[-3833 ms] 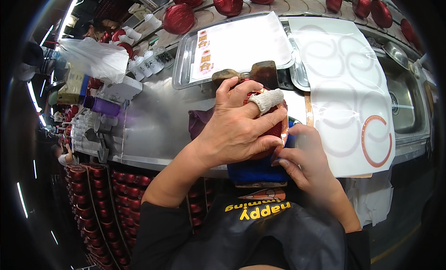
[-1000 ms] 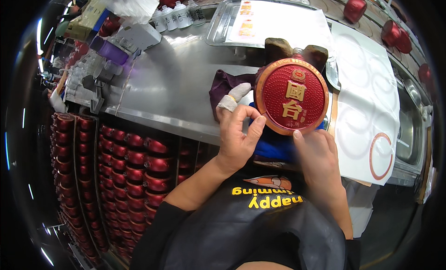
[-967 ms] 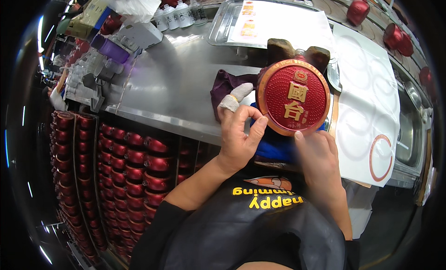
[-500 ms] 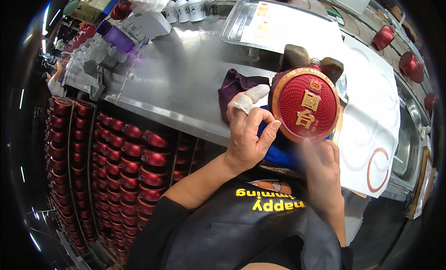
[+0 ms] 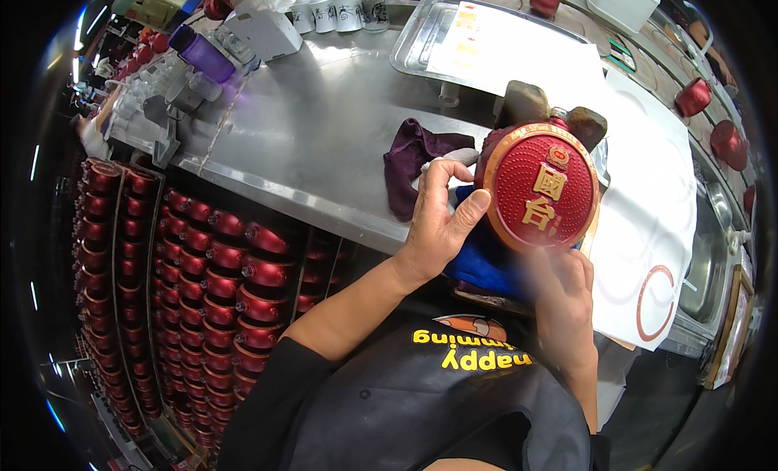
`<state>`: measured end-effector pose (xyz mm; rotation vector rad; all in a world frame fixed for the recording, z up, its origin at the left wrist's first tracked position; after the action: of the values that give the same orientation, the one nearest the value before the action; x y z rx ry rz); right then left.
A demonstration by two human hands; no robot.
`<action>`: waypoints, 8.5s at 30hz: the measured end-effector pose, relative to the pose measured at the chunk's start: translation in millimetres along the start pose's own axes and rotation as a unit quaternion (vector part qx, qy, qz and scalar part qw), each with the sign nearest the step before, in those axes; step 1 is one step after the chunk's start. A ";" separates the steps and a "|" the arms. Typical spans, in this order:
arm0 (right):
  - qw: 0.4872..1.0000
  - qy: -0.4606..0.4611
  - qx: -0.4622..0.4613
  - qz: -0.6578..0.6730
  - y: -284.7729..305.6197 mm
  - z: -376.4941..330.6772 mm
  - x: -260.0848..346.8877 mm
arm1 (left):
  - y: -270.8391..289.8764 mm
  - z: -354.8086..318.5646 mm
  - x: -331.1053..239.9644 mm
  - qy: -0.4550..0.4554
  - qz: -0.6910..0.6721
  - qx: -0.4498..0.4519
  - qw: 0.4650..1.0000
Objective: The person picks up a red container from a rack, places it on a workbench, and applies a gold sticker to its surface. They smooth the sticker with fingers and a green tool, then wipe the container with a cloth. The process repeats with another container.
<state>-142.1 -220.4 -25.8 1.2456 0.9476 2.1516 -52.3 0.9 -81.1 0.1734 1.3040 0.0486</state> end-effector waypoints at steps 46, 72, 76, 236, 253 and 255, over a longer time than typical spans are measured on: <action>1.000 0.014 0.004 -0.007 -0.2 2.6 -3.5 | -13.9 -3.6 -2.3 -0.046 -0.038 0.018 0.998; 0.998 -0.008 -0.060 0.007 -2.0 -16.6 -26.0 | -10.8 -6.8 -3.1 -0.039 0.006 0.087 0.995; 0.997 -0.012 -0.079 0.017 2.8 -13.2 -26.7 | -12.9 -6.0 -7.6 -0.043 -0.029 0.090 0.995; 0.931 -0.119 -0.246 0.240 -6.6 4.4 -59.5 | 28.2 4.3 -7.4 -0.037 0.058 0.005 0.998; 0.939 -0.129 -0.235 0.216 -3.4 3.9 -56.7 | 10.9 9.8 -3.6 -0.017 -0.053 0.104 0.993; 0.942 -0.130 -0.230 0.208 -2.6 3.8 -56.3 | 11.3 4.3 -2.4 -0.054 -0.023 0.121 0.991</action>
<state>-112.0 -256.2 -57.3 1.5217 0.0538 2.2494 -48.1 11.3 -75.9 0.3488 1.2025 -0.1584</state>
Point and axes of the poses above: each hand's wrist, its own z-axis towards the middle knuckle, its own y-axis out of the back of the hand, x = y × z, the point moved 1 cm from there along z, towards the middle knuckle, and after that the axes turned 5 degrees about z, right-handed, at the moved point
